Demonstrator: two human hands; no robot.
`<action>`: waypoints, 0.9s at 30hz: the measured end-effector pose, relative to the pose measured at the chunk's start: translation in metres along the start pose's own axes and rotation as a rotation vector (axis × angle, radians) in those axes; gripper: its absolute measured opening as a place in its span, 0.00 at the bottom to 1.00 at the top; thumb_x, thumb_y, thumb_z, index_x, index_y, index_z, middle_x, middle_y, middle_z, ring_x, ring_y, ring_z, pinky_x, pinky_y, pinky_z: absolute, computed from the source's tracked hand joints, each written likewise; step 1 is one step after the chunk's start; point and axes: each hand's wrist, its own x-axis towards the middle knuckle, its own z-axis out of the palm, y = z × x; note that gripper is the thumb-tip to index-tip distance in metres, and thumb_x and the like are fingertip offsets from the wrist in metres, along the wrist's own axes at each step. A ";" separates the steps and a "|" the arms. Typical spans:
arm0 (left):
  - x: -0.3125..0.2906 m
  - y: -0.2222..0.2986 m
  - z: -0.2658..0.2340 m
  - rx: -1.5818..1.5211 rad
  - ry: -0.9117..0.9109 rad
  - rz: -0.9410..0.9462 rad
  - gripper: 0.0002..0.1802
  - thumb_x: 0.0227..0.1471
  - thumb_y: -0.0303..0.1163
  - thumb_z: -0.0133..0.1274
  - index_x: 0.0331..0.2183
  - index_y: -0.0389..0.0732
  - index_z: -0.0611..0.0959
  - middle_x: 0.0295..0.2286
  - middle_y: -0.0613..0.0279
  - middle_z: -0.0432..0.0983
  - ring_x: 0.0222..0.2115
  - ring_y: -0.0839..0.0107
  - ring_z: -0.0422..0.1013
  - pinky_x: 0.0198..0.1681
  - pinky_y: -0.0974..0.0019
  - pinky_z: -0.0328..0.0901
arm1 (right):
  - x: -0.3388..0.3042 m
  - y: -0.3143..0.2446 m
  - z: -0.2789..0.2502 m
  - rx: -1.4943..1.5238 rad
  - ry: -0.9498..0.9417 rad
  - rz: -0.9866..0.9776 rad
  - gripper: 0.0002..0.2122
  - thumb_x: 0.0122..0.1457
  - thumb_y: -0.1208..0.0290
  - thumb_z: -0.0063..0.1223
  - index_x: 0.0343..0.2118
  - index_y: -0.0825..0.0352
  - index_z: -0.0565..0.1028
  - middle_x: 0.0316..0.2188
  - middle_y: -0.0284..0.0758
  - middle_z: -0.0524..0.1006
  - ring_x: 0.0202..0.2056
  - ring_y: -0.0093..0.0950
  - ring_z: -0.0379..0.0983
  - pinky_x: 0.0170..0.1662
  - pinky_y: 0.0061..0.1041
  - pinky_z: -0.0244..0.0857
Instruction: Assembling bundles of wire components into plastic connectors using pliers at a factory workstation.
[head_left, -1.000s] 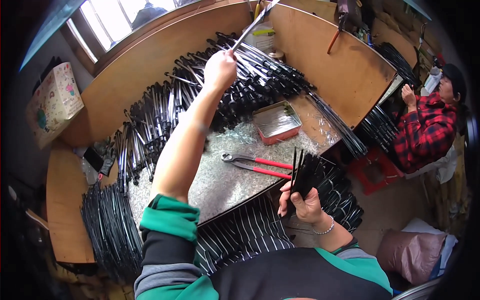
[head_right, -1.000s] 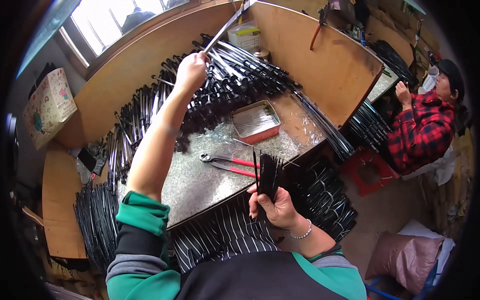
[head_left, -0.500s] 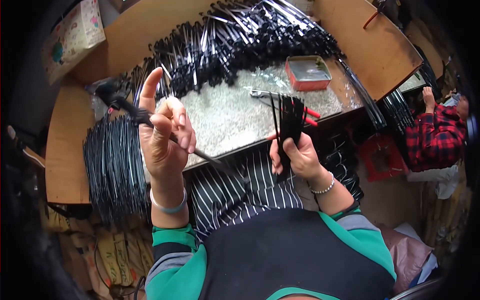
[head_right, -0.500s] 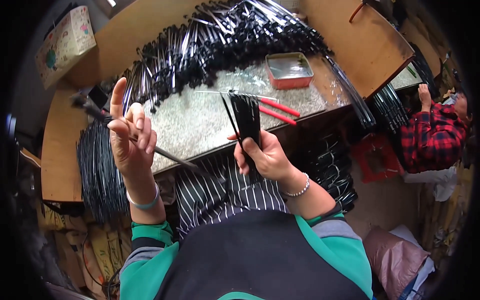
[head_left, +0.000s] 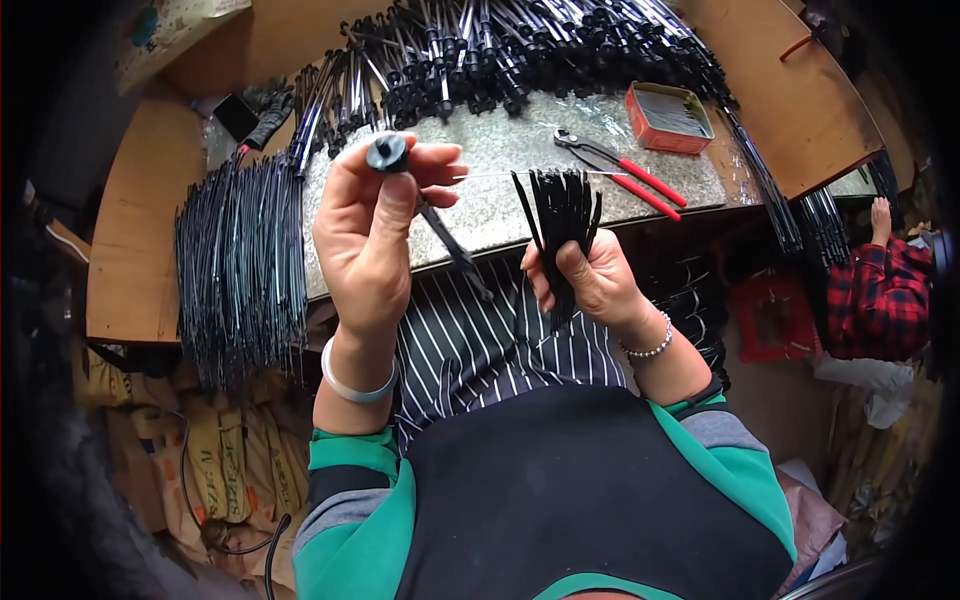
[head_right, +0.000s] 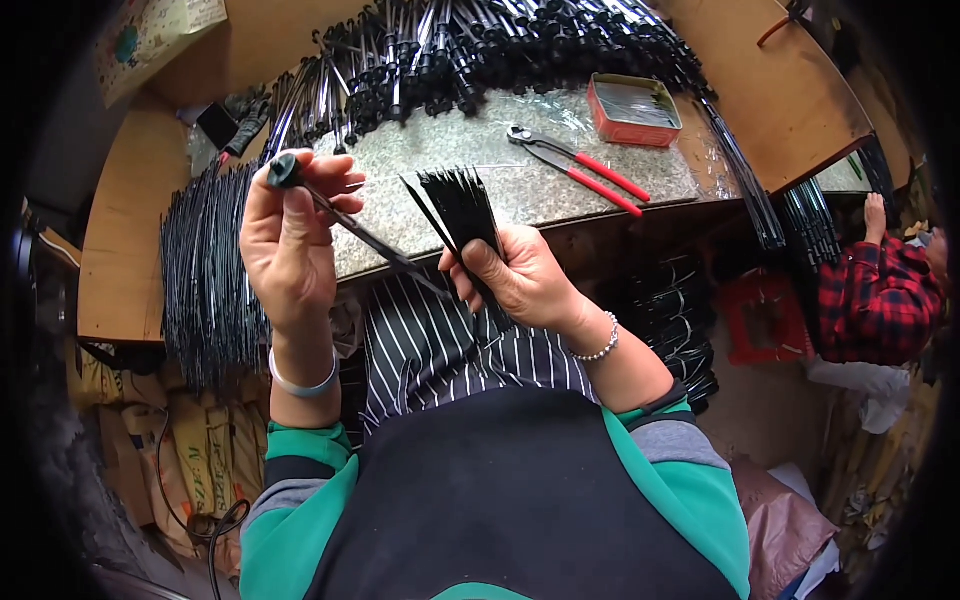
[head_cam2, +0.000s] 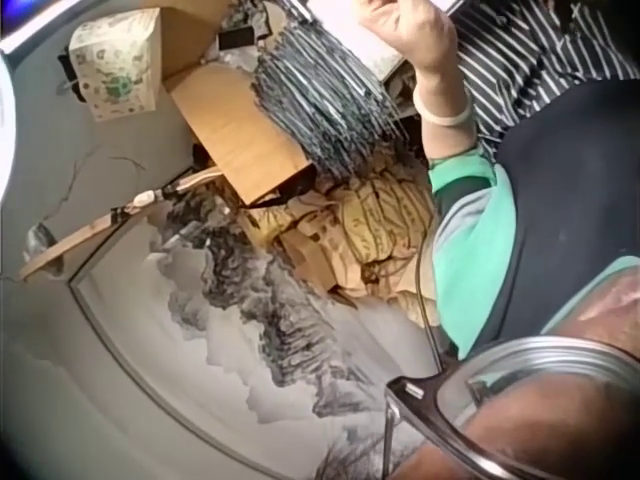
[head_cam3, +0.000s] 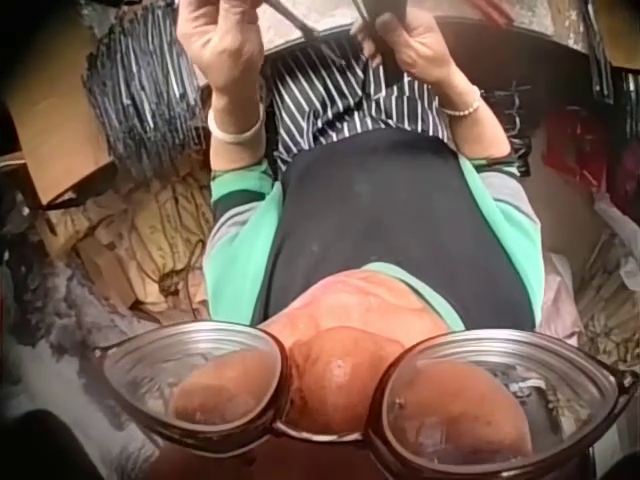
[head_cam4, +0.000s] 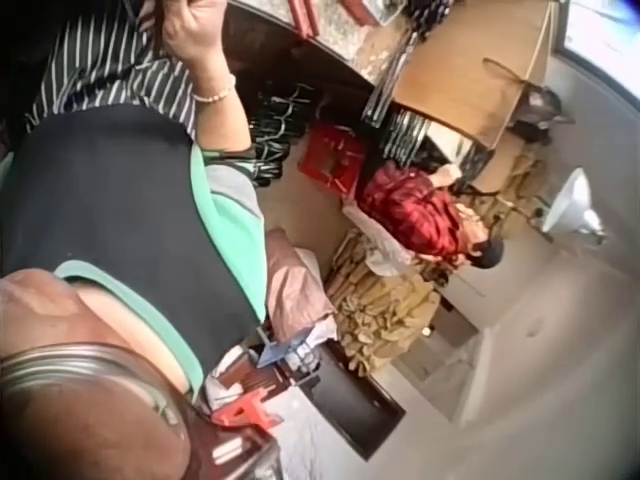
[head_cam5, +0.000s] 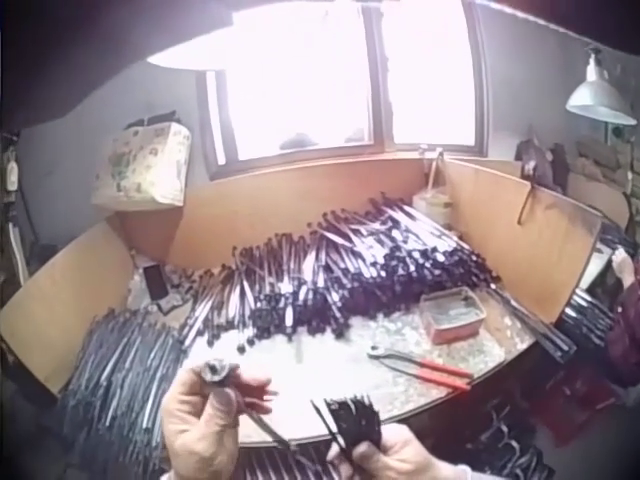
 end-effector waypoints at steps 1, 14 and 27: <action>0.002 -0.001 0.000 -0.067 -0.004 -0.003 0.20 0.54 0.32 0.46 0.47 0.32 0.67 0.35 0.49 0.74 0.34 0.62 0.74 0.35 0.66 0.69 | 0.001 -0.001 0.001 -0.015 -0.004 0.020 0.24 0.56 0.49 0.42 0.28 0.72 0.71 0.17 0.33 0.70 0.18 0.20 0.68 0.21 0.16 0.64; -0.006 -0.022 0.020 -0.300 0.051 -0.145 0.23 0.52 0.28 0.48 0.50 0.35 0.65 0.36 0.49 0.74 0.38 0.60 0.72 0.34 0.69 0.71 | 0.011 0.007 0.014 -0.009 0.062 -0.070 0.25 0.54 0.48 0.44 0.27 0.73 0.70 0.16 0.35 0.70 0.16 0.21 0.68 0.18 0.17 0.63; -0.010 -0.029 0.030 -0.508 0.064 -0.147 0.22 0.55 0.27 0.42 0.51 0.36 0.60 0.39 0.50 0.72 0.39 0.66 0.71 0.42 0.66 0.68 | 0.021 -0.001 0.021 -0.008 0.071 -0.145 0.22 0.55 0.51 0.45 0.33 0.72 0.69 0.20 0.33 0.70 0.17 0.19 0.67 0.16 0.15 0.63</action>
